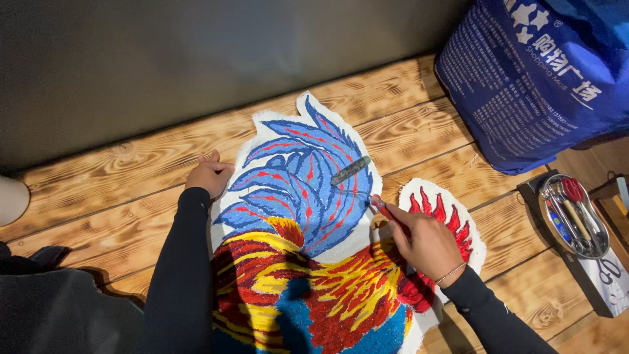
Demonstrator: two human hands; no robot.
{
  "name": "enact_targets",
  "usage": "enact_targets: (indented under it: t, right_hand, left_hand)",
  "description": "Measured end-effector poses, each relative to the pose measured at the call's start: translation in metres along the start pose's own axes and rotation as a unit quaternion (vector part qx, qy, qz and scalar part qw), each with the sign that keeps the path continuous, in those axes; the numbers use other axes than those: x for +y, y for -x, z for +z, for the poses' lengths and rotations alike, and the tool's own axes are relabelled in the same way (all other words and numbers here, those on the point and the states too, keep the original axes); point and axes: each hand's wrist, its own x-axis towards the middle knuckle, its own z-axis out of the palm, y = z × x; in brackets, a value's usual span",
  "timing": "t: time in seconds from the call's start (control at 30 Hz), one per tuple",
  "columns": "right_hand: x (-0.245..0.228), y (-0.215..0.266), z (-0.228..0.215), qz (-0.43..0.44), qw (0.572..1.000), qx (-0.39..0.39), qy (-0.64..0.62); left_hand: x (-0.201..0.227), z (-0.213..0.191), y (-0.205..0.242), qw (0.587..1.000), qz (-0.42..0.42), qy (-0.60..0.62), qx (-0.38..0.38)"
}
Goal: Applying glue and attaching a black backing material to a rooster-shaped tufted rug.
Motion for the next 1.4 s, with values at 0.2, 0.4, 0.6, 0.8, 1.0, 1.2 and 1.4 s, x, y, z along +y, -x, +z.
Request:
enact_targets:
  t: [0.2, 0.4, 0.6, 0.8, 1.0, 1.2, 1.4]
  right_hand:
    - [-0.001, -0.061, 0.036, -0.029, 0.996, 0.054, -0.060]
    - [-0.004, -0.067, 0.021, -0.062, 0.987, 0.108, -0.101]
    - [-0.008, -0.019, 0.010, -0.055, 0.997, 0.020, -0.055]
    - [-0.012, -0.098, 0.055, -0.077, 0.996, 0.039, -0.033]
    - [-0.018, -0.154, 0.057, -0.114, 0.988, 0.061, -0.088]
    - [-0.006, -0.111, -0.002, -0.148, 0.981, 0.036, -0.117]
    - [0.012, -0.126, 0.009, -0.130, 0.991, -0.033, -0.025]
  left_hand:
    - [-0.006, 0.003, -0.003, 1.000, -0.017, 0.000, -0.006]
    - [-0.002, 0.000, -0.003, 1.000, -0.001, -0.005, -0.013]
    - [-0.005, 0.004, -0.005, 1.000, 0.005, -0.009, -0.005]
    - [-0.005, 0.004, -0.004, 1.000, -0.003, -0.004, -0.008]
    - [-0.009, 0.007, -0.007, 1.000, 0.004, -0.005, -0.002]
    - [-0.012, 0.008, -0.010, 1.000, 0.009, 0.003, -0.001]
    - [-0.010, 0.007, -0.010, 1.000, -0.003, 0.006, -0.008]
